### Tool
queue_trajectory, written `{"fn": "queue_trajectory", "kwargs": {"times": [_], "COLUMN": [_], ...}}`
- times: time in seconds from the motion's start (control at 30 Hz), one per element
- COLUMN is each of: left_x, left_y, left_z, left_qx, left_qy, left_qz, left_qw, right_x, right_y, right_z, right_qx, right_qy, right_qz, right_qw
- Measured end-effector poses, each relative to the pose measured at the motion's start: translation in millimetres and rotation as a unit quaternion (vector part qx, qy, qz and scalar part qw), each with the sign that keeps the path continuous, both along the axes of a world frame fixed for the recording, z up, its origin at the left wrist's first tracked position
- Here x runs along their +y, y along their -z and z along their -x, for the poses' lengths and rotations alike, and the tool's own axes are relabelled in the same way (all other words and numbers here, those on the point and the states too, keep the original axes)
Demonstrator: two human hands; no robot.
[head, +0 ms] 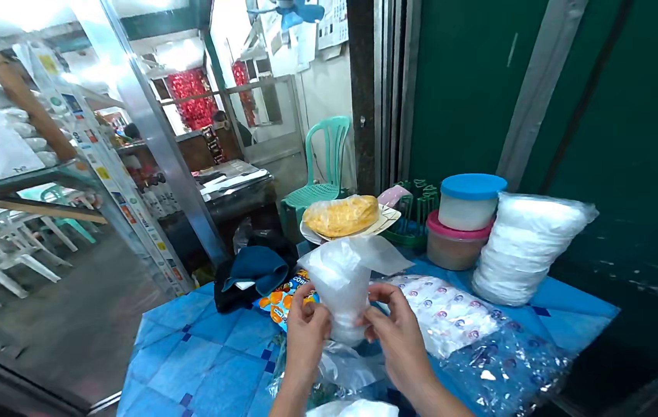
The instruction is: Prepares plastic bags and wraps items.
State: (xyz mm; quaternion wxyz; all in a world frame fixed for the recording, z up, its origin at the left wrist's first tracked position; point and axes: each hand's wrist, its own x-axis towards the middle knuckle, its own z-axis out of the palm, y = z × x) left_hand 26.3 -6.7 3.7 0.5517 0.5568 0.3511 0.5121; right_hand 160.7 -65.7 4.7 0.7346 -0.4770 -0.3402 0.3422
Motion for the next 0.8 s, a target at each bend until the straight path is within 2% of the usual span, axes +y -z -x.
{"fn": "queue_trajectory", "kwargs": {"times": [0.13,0.2,0.3,0.4,0.53,0.63,0.73,0.8], "left_x": [23.6,35.2,45.3,45.2,44.4,35.5,32.2,29.6], "left_y": [-12.9,-18.1,-20.6,-18.9,4.8,12.7,2.8,-16.4], "left_z": [2.5,5.0,6.8,1.0,-3.9,-2.6,0.6,3.3], "left_qx": [0.140,0.176,0.193,0.158,0.136,0.116,-0.014,-0.039], "left_qy": [0.026,0.033,0.048,0.060,0.066,0.067,0.049,0.052], "left_qz": [-0.051,-0.068,-0.084,-0.088,-0.076,-0.055,-0.084,-0.124], "left_qw": [0.988,0.982,0.976,0.982,0.986,0.989,0.995,0.990], "right_x": [3.8,6.7,16.4,25.6,30.0,28.3,28.4,27.3], "right_y": [-11.4,-14.5,-1.7,14.6,42.1,64.4,51.4,29.6], "right_z": [-25.6,-35.8,-44.9,-43.7,-33.1,-28.3,-35.6,-36.4], "right_qx": [-0.093,-0.144,-0.241,-0.280,-0.324,-0.290,-0.269,-0.251], "right_qy": [-0.068,-0.090,-0.071,-0.028,0.028,0.032,0.014,-0.003], "right_qz": [0.050,0.071,0.064,0.021,-0.023,-0.061,-0.085,-0.108], "right_qw": [0.992,0.983,0.966,0.959,0.946,0.955,0.959,0.962]}}
